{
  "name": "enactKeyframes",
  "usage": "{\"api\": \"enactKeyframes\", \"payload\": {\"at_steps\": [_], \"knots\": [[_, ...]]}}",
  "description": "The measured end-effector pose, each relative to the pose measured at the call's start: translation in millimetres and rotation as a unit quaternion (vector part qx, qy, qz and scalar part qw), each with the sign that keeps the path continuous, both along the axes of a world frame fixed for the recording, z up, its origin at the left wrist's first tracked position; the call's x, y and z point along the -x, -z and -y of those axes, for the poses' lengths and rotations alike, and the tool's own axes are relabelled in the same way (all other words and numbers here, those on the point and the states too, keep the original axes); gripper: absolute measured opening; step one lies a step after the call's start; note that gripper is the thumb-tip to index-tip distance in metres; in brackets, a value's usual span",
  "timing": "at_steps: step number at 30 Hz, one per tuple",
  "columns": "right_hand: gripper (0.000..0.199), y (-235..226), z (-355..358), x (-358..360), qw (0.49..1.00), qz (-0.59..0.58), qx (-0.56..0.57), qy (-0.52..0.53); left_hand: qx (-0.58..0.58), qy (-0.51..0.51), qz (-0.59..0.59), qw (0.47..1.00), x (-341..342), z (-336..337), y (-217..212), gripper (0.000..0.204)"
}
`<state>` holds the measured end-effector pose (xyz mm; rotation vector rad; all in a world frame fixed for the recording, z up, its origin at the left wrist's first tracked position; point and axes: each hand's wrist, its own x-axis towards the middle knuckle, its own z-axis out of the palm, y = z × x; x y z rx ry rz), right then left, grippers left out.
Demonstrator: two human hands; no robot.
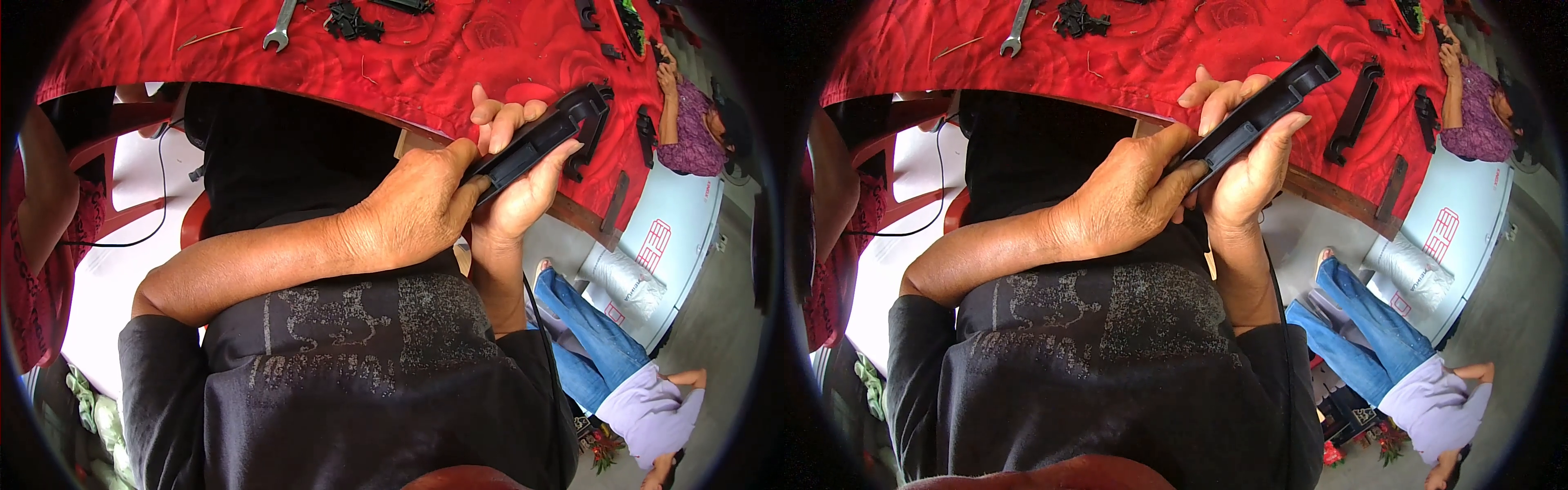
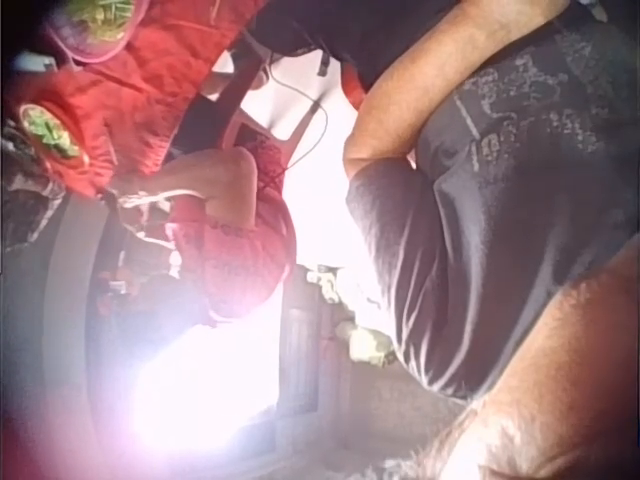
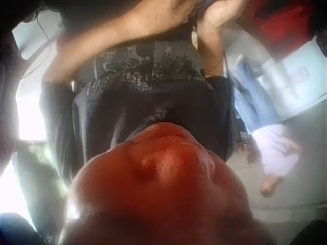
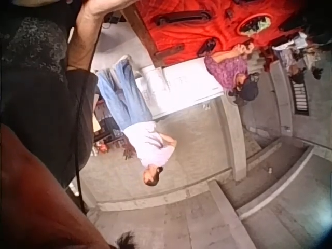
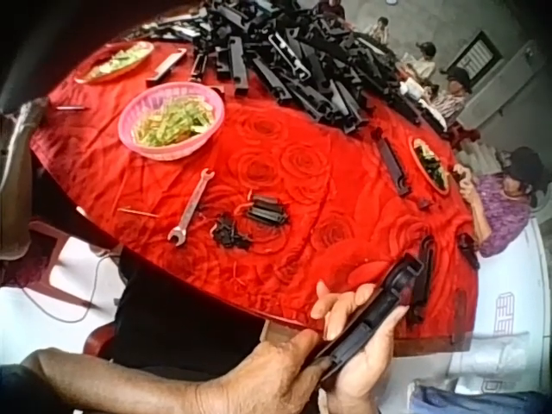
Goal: The person assembles small black plastic components on a table by joining them with screws and fasteners using a screwdriver.
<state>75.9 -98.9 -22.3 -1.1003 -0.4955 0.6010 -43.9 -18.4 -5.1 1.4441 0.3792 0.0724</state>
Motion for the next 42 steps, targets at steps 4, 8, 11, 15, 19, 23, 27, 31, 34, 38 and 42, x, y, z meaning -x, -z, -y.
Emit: {"api": "enactKeyframes", "payload": {"at_steps": [4,8,11,15,19,23,27,31,34,38,42], "knots": [[0.073,-0.7,0.0,1.9,0.999,0.008,0.031,-0.011,0.001,-0.009,-0.005,1.0,-3.2,0.4,2.7,0.017],[0.059,-10.4,-2.9,21.5,0.991,0.008,0.122,0.048,-0.036,-0.048,-0.004,0.998,-11.1,-4.9,13.4,0.015],[0.046,-12.3,3.1,23.5,0.993,0.023,0.115,0.017,-0.035,-0.073,-0.007,0.997,-13.5,-5.4,16.4,0.02],[0.047,-18.1,-3.3,22.3,0.98,0.066,0.184,0.032,-0.042,-0.104,0.035,0.993,-16.8,-5.1,19.8,0.026],[0.047,-14.8,-5.7,10.0,0.97,0.11,0.215,0.031,-0.007,-0.037,-0.045,0.998,-10.2,-13.5,11.2,0.037],[0.051,-9.3,-11.0,6.2,0.966,0.136,0.214,0.042,-0.038,0.007,-0.085,0.996,-7.2,-13.7,10.0,0.038],[0.054,-6.0,-13.9,9.7,0.955,0.192,0.225,0.029,0.062,0.043,-0.114,0.991,-5.5,-19.4,10.9,0.033],[0.042,-0.3,-6.9,4.7,0.898,0.338,0.277,0.042,0.161,-0.021,-0.084,0.983,-8.4,-19.7,24.0,0.034],[0.031,0.6,0.0,0.4,0.878,0.397,0.266,0.022,0.22,0.027,-0.092,0.971,-0.7,-24.8,20.6,0.046],[0.031,-2.0,0.0,5.9,0.898,0.341,0.277,0.012,0.107,0.168,-0.172,0.965,10.3,-34.7,9.6,0.038],[0.037,11.2,-1.1,6.5,0.882,0.375,0.283,0.041,-0.127,0.051,0.237,0.962,20.7,-34.3,-51.3,0.019]]}}
